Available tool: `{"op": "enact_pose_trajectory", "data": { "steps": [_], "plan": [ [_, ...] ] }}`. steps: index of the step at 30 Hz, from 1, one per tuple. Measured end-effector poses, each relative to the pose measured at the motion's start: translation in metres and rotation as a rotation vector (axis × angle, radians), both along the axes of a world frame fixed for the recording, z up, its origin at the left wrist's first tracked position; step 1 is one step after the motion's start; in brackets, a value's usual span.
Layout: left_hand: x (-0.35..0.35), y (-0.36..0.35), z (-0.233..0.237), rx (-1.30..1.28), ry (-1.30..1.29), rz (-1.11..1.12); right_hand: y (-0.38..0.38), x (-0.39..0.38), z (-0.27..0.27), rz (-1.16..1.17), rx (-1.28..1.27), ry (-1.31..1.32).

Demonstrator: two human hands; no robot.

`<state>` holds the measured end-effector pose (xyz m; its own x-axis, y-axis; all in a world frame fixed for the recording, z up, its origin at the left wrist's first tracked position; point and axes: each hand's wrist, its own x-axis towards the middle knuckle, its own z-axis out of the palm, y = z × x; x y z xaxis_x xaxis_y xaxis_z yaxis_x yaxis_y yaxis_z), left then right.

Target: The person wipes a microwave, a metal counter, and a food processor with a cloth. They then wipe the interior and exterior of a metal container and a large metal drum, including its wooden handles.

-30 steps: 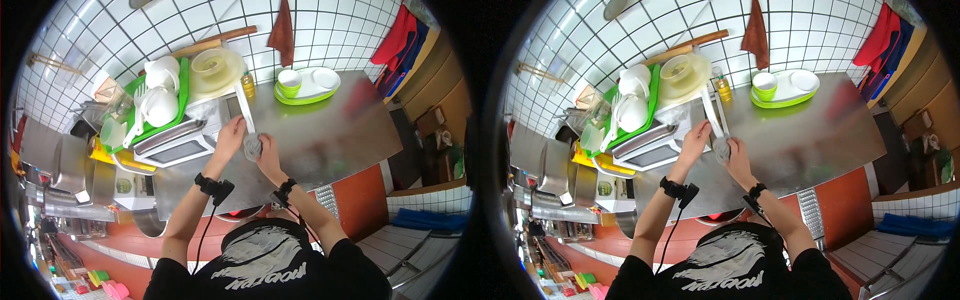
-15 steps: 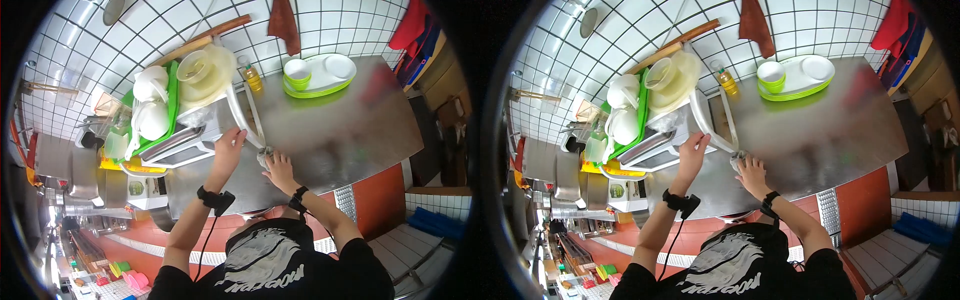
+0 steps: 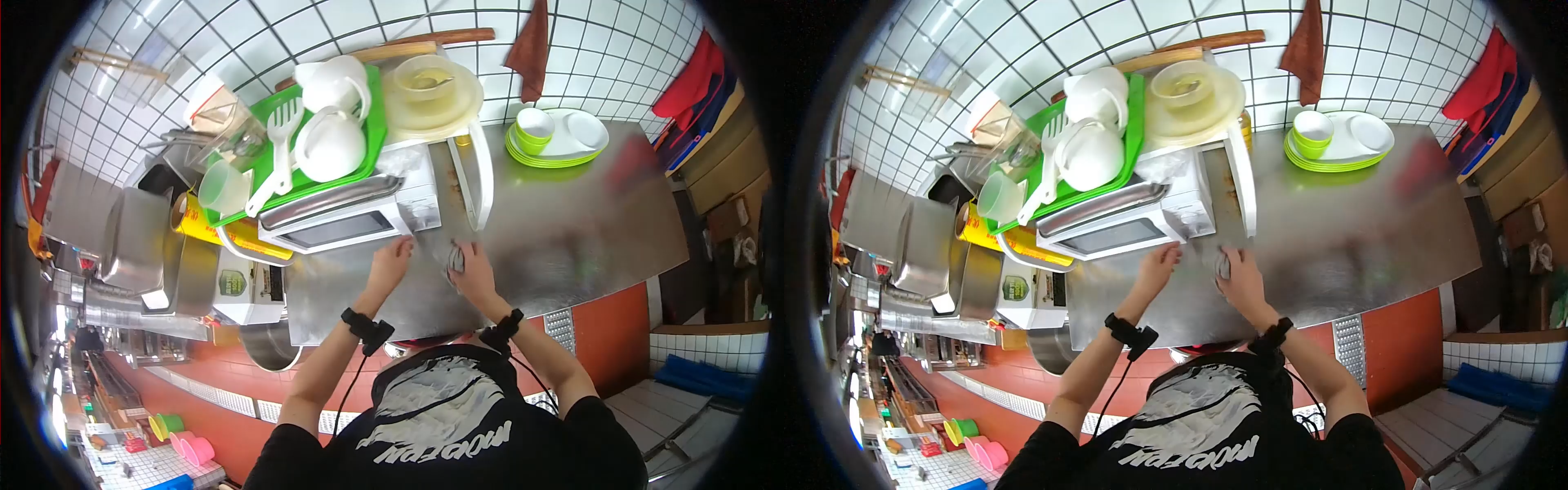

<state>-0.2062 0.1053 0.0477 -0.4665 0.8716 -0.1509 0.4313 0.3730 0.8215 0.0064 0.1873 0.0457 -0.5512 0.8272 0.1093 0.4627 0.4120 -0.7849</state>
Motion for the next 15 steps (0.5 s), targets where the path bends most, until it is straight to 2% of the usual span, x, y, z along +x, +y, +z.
{"op": "enact_pose_trajectory", "data": {
  "steps": [2, 3, 4, 5, 7, 10, 11, 13, 14, 15],
  "plan": [
    [-0.012, -0.004, 0.011, 0.059, 0.067, 0.037, 0.006, -0.025, 0.045, -0.025, 0.204, 0.097],
    [-0.017, -0.004, 0.019, 0.107, 0.148, 0.075, 0.009, -0.038, 0.065, -0.011, 0.305, 0.058],
    [-0.020, -0.005, 0.027, 0.170, 0.263, 0.014, 0.014, -0.051, 0.079, 0.004, 0.404, 0.021],
    [-0.021, -0.004, 0.035, 0.181, 0.255, 0.014, 0.020, -0.064, 0.084, 0.005, 0.415, 0.012],
    [-0.017, -0.002, 0.047, 0.255, 0.125, 0.028, 0.029, -0.083, 0.087, 0.137, 0.668, -0.068],
    [-0.025, -0.002, 0.031, 0.216, 0.191, -0.060, 0.033, -0.089, 0.080, 0.160, 0.749, -0.144],
    [-0.026, -0.003, 0.032, 0.225, 0.183, -0.059, 0.034, -0.089, 0.076, 0.162, 0.757, -0.154],
    [-0.026, -0.008, 0.032, 0.205, -0.149, 0.000, 0.032, -0.083, 0.062, -0.106, 0.528, -0.046],
    [-0.027, -0.011, 0.035, 0.210, -0.159, 0.002, 0.030, -0.080, 0.051, -0.102, 0.534, -0.056],
    [-0.030, -0.013, 0.037, 0.202, -0.241, -0.016, 0.028, -0.078, 0.038, -0.219, 0.345, -0.068]
  ]
}}
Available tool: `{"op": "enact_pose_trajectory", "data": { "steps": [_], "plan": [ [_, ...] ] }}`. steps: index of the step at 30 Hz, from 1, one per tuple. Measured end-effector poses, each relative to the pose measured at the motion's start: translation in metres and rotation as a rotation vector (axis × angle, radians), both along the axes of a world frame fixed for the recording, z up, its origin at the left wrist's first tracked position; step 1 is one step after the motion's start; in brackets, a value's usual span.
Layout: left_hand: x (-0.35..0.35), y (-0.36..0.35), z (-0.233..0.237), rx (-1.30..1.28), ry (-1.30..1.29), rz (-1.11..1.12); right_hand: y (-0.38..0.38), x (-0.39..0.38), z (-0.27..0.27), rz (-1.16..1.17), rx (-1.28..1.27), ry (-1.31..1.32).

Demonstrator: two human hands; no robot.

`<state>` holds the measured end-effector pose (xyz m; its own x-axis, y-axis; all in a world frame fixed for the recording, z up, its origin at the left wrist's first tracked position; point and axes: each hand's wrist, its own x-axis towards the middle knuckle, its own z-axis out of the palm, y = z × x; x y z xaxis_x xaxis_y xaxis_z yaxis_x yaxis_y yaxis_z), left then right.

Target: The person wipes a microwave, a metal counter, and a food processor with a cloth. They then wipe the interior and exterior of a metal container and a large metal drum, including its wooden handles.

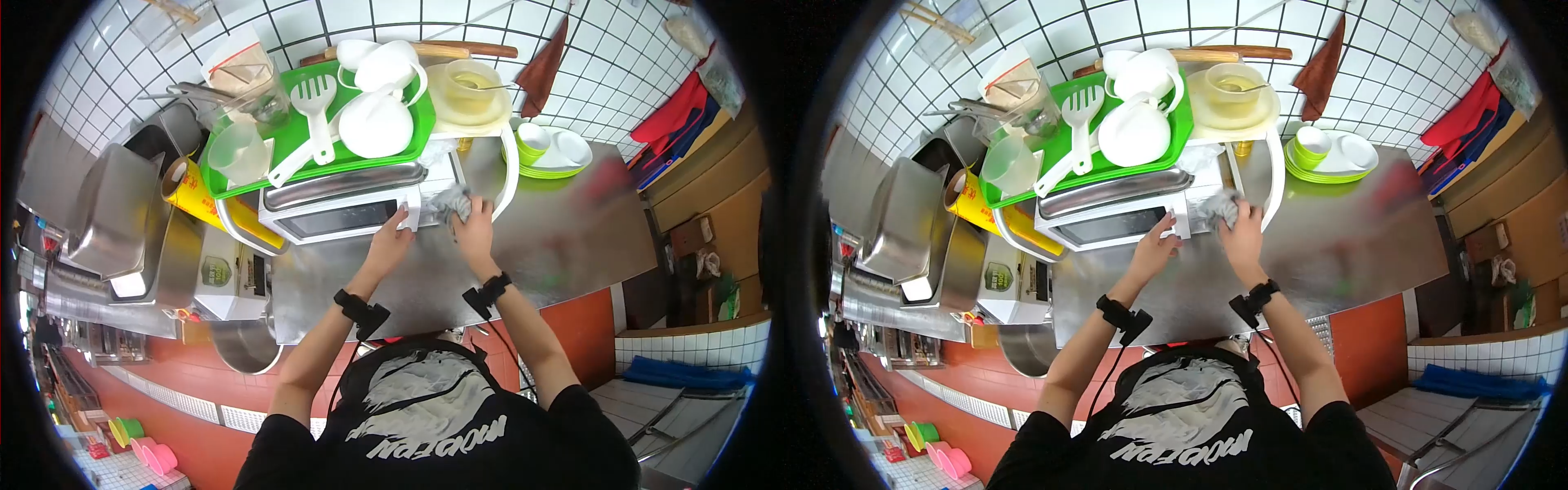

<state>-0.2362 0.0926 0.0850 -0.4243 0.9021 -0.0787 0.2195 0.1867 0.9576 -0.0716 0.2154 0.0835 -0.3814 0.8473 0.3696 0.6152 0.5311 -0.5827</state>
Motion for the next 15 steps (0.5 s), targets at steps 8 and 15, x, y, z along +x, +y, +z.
{"op": "enact_pose_trajectory", "data": {
  "steps": [8, 15],
  "plan": [
    [-0.023, -0.005, -0.007, -0.147, -0.044, -0.221, -0.042, -0.010, 0.009, 0.155, 0.075, 0.126],
    [-0.024, -0.007, -0.004, -0.136, -0.198, -0.291, -0.026, -0.021, -0.033, 0.044, -0.051, -0.013]
  ]
}}
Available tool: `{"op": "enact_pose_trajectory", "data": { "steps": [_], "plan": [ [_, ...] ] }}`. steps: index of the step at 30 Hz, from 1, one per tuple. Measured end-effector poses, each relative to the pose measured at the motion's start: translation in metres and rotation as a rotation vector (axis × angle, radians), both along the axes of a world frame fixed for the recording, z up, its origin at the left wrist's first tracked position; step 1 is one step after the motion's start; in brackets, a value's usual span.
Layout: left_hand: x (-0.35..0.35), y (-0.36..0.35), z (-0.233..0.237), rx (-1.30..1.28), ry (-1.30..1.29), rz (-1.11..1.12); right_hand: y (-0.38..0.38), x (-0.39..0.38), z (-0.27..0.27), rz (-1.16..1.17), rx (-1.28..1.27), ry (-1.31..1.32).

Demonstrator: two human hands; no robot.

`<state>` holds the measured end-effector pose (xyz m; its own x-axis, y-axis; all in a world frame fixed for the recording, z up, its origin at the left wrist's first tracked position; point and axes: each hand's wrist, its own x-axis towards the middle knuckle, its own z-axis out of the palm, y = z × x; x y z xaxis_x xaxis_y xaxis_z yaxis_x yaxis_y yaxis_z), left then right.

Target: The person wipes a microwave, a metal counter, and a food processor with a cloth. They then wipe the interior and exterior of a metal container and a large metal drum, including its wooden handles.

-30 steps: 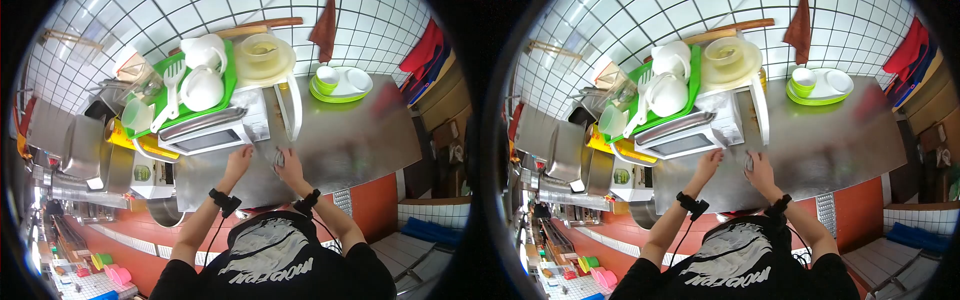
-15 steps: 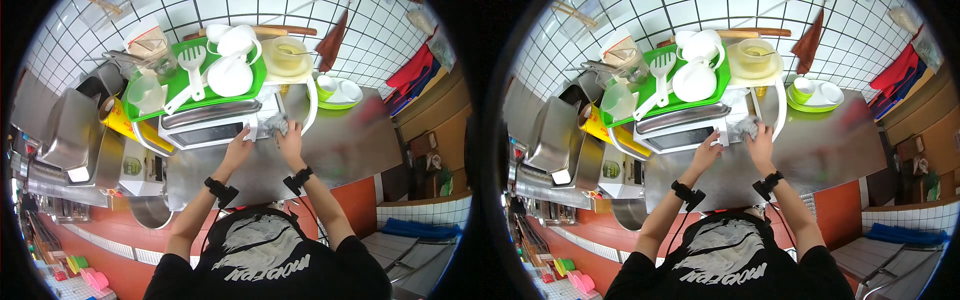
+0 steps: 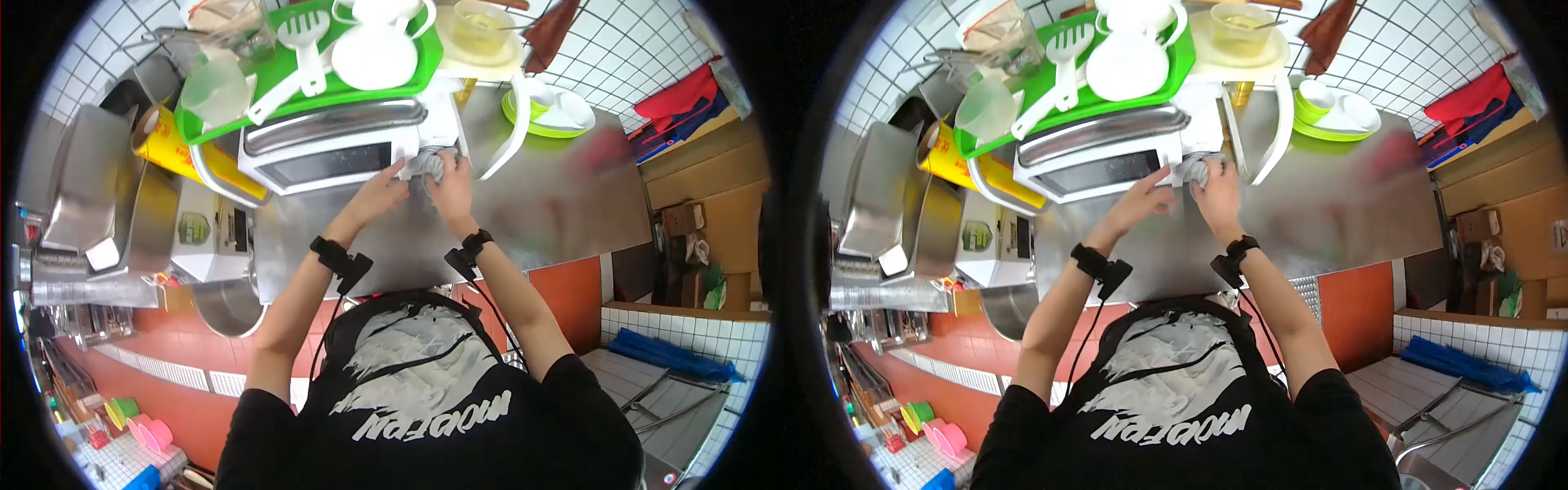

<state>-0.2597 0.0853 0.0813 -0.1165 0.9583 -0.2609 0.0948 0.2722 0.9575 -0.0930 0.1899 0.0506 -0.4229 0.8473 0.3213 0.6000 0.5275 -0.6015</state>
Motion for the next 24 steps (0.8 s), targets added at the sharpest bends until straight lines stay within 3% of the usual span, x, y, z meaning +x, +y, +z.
{"op": "enact_pose_trajectory", "data": {
  "steps": [1, 3, 5, 7, 8, 10, 13, 15, 17, 18, 22, 24],
  "plan": [
    [0.002, -0.009, -0.006, -0.014, -0.011, 0.013, -0.004, 0.008, -0.015, 0.013, -0.014, -0.011],
    [-0.006, -0.013, -0.009, -0.042, -0.037, -0.032, 0.006, 0.021, -0.044, -0.081, -0.377, -0.295],
    [-0.007, -0.019, -0.015, -0.033, -0.042, 0.031, 0.006, 0.044, -0.064, 0.013, -0.375, -0.407],
    [-0.007, -0.020, -0.020, -0.002, -0.039, 0.148, 0.005, 0.053, -0.073, 0.035, -0.327, -0.264],
    [0.001, -0.021, 0.006, -0.065, 0.129, 0.237, 0.004, 0.051, -0.069, 0.038, -0.334, -0.268],
    [0.003, -0.018, -0.001, -0.058, 0.133, 0.298, 0.003, 0.033, -0.041, 0.075, -0.140, 0.120],
    [0.012, -0.011, -0.005, -0.045, 0.226, 0.393, 0.007, -0.009, -0.016, -0.040, -0.209, 0.173],
    [0.023, -0.014, -0.004, 0.032, 0.116, 0.415, 0.008, -0.026, -0.022, -0.089, -0.278, 0.176],
    [0.021, -0.021, -0.009, 0.005, 0.104, 0.314, 0.008, -0.030, -0.031, -0.141, -0.345, 0.168],
    [0.020, -0.024, -0.013, -0.020, 0.084, 0.216, 0.006, -0.028, -0.039, -0.125, -0.239, 0.142],
    [0.011, -0.045, -0.029, -0.150, 0.006, 0.177, 0.001, -0.018, -0.054, -0.064, -0.012, 0.061],
    [0.006, -0.056, -0.040, -0.189, -0.044, 0.147, 0.001, -0.016, -0.058, -0.065, -0.075, 0.038]
  ]
}}
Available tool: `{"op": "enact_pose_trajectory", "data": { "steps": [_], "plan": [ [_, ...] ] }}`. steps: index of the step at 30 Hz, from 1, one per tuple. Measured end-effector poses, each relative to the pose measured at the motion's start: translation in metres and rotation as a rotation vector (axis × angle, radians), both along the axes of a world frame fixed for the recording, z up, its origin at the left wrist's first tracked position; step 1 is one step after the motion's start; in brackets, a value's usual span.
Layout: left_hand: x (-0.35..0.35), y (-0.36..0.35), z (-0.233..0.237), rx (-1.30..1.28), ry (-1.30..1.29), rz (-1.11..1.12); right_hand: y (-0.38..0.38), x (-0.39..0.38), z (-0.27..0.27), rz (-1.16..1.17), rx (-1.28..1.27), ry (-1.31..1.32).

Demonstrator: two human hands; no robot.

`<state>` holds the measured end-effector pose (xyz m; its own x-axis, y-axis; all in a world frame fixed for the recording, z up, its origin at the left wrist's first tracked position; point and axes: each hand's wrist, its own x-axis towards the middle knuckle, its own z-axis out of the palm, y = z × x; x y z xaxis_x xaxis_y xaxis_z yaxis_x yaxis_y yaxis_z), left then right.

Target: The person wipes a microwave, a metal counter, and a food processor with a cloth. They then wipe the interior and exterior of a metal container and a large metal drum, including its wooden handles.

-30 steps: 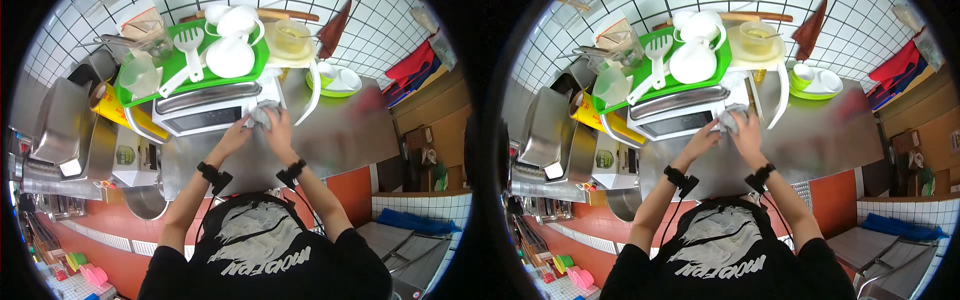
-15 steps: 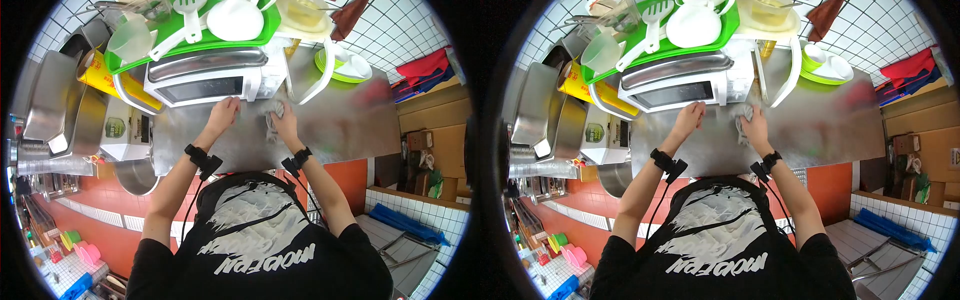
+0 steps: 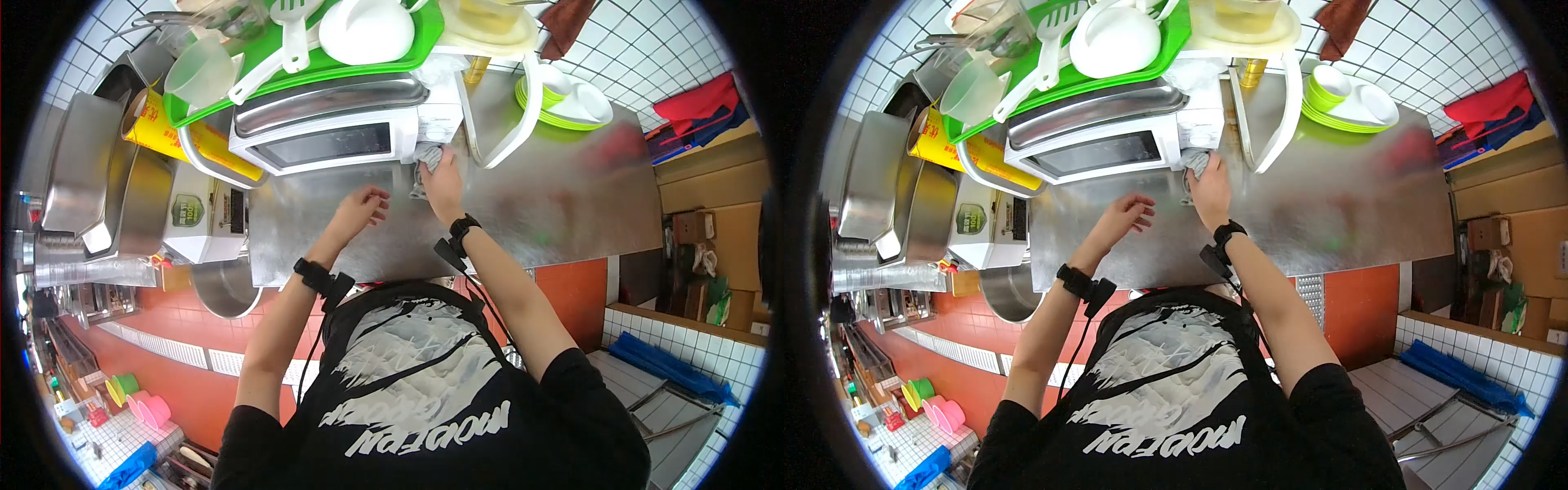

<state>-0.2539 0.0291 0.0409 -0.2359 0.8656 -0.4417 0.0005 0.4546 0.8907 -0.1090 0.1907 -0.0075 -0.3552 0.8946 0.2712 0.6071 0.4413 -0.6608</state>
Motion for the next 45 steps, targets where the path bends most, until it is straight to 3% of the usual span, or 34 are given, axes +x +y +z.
{"op": "enact_pose_trajectory", "data": {
  "steps": [2, 4, 5, 6, 7, 9, 11, 14, 15, 17, 18, 19, 21, 22, 23, 26, 28, 29, 30, 32, 33, 35, 37, 39, 40, 42, 43, 45],
  "plan": [
    [-0.001, -0.013, -0.012, 0.004, 0.060, 0.012, 0.005, 0.007, -0.009, -0.008, -0.055, -0.019],
    [-0.005, -0.031, -0.024, 0.008, 0.124, 0.022, 0.014, 0.018, -0.025, 0.175, -0.340, -0.357],
    [-0.008, -0.042, -0.032, -0.006, 0.333, -0.009, 0.016, 0.021, -0.025, 0.171, -0.341, -0.352],
    [-0.011, -0.051, -0.036, -0.019, 0.542, -0.038, 0.019, 0.022, -0.023, 0.107, -0.412, -0.190],
    [-0.014, -0.063, -0.041, -0.020, 0.543, -0.041, 0.019, 0.023, -0.023, 0.044, -0.483, -0.030],
    [-0.018, -0.081, -0.049, -0.064, 0.740, 0.101, 0.018, 0.020, -0.012, 0.004, -0.408, 0.041],
    [-0.029, -0.094, -0.062, -0.091, 0.771, 0.100, 0.018, 0.010, -0.011, -0.033, -0.334, 0.113],
    [-0.035, -0.099, -0.058, -0.120, 0.785, 0.083, 0.030, -0.010, -0.037, -0.056, -0.662, 0.116],
    [-0.038, -0.098, -0.053, -0.123, 0.763, 0.067, 0.032, -0.015, -0.046, -0.053, -0.660, 0.121],
    [-0.038, -0.096, -0.048, -0.095, 0.743, 0.084, 0.029, -0.023, -0.053, -0.213, -0.962, 0.614],
    [-0.038, -0.096, -0.047, -0.067, 0.719, 0.099, 0.031, -0.021, -0.050, -0.267, -1.072, 0.664],
    [-0.038, -0.094, -0.046, -0.066, 0.718, 0.104, 0.034, -0.014, -0.047, -0.262, -1.070, 0.662],
    [-0.038, -0.095, -0.051, -0.047, 0.685, 0.091, 0.035, 0.005, -0.041, 0.010, -1.215, 0.659],
    [-0.037, -0.095, -0.050, -0.047, 0.682, 0.103, 0.021, 0.016, -0.008, 0.141, -1.224, 0.682],
    [-0.035, -0.095, -0.047, -0.035, 0.680, 0.116, 0.018, 0.022, -0.013, 0.170, -1.028, 0.514],
    [-0.033, -0.102, -0.052, -0.031, 0.685, 0.168, -0.002, 0.037, 0.018, 0.250, -0.854, 0.449],
    [-0.034, -0.107, -0.061, -0.042, 0.691, 0.204, -0.005, 0.035, 0.046, 0.236, -0.211, 0.285],
    [-0.033, -0.111, -0.065, -0.085, 0.827, 0.200, -0.005, 0.029, 0.066, 0.248, -0.216, 0.277],
    [-0.034, -0.114, -0.068, -0.127, 0.965, 0.192, -0.002, 0.018, 0.087, 0.275, -0.025, 0.198],
    [-0.039, -0.119, -0.072, -0.155, 0.967, 0.190, -0.003, -0.001, 0.110, 0.321, 0.245, -0.021],
    [-0.041, -0.119, -0.075, -0.177, 0.970, 0.178, -0.004, -0.003, 0.105, 0.327, 0.252, -0.022],
    [-0.048, -0.122, -0.083, -0.172, 0.936, 0.182, -0.007, -0.002, 0.079, 0.379, 0.515, -0.226],
    [-0.051, -0.122, -0.086, -0.165, 0.902, 0.199, -0.013, 0.003, 0.049, 0.414, 0.453, -0.271],
    [-0.052, -0.127, -0.082, -0.174, 0.875, 0.219, -0.012, 0.008, 0.006, 0.342, 0.057, -0.355],
    [-0.053, -0.130, -0.080, -0.172, 0.873, 0.234, -0.011, 0.010, -0.002, 0.353, 0.067, -0.357],
    [-0.055, -0.138, -0.080, -0.141, 0.888, 0.259, -0.014, 0.010, -0.001, 0.325, -0.193, -0.163],
    [-0.055, -0.144, -0.079, -0.140, 0.884, 0.266, -0.018, 0.012, -0.001, 0.330, -0.189, -0.168],
    [-0.061, -0.155, -0.083, -0.089, 0.872, 0.307, -0.034, 0.003, 0.042, 0.341, -0.085, 0.170]
  ]
}}
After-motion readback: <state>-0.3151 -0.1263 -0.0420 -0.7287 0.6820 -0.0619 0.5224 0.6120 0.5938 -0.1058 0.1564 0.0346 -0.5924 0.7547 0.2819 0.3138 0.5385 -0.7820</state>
